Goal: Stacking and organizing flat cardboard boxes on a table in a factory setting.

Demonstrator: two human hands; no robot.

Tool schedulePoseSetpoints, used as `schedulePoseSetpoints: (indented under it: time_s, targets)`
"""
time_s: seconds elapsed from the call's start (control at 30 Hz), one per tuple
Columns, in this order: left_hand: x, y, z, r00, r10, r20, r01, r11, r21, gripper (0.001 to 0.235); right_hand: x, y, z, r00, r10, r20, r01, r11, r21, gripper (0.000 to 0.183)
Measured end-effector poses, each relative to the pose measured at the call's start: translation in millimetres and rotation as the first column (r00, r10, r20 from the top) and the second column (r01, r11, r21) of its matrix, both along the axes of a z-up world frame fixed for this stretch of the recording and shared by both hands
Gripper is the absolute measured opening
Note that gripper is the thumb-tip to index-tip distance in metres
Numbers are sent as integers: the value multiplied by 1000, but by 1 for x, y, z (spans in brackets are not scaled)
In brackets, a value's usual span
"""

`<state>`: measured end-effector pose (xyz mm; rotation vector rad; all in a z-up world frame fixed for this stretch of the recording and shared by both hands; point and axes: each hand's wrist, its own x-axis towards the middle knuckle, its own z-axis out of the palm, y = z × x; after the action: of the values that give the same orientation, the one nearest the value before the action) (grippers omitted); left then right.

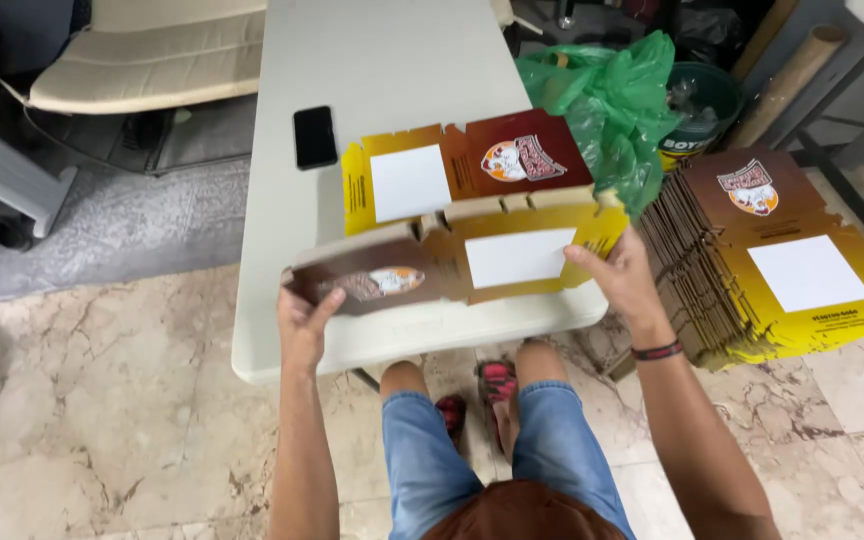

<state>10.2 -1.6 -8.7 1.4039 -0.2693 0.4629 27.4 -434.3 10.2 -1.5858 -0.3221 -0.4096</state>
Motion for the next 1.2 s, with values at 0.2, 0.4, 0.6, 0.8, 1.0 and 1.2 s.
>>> schedulePoseSetpoints:
  time_s: [0.2,0.4,0.6,0.8,1.0,1.2]
  targets:
    - [1,-9,2,998,-9,56,10,1000,-25,77,7,-1,-20,999,-41,28,40,997,62,77]
    - [-6,-28,-4,989,147,-26,-145,987,65,82,-29,47,44,979,-202,39,203,978,-38,74]
    - [-22,-34,18,980,191,-62,-186,979,81,72,-35,45,24,957,-286,-45,287,957,29,44]
    - [-25,-30,-15,960,262,-100,-248,960,130,69,-39,44,8,915,-389,-110,382,921,-78,43]
    - [-26,-34,-24,953,303,-7,-300,944,137,67,-28,20,-32,912,-411,-1,401,891,-212,32]
    - [-26,-28,-46,910,410,58,-413,887,208,68,-27,10,-3,919,-354,172,392,855,-340,28]
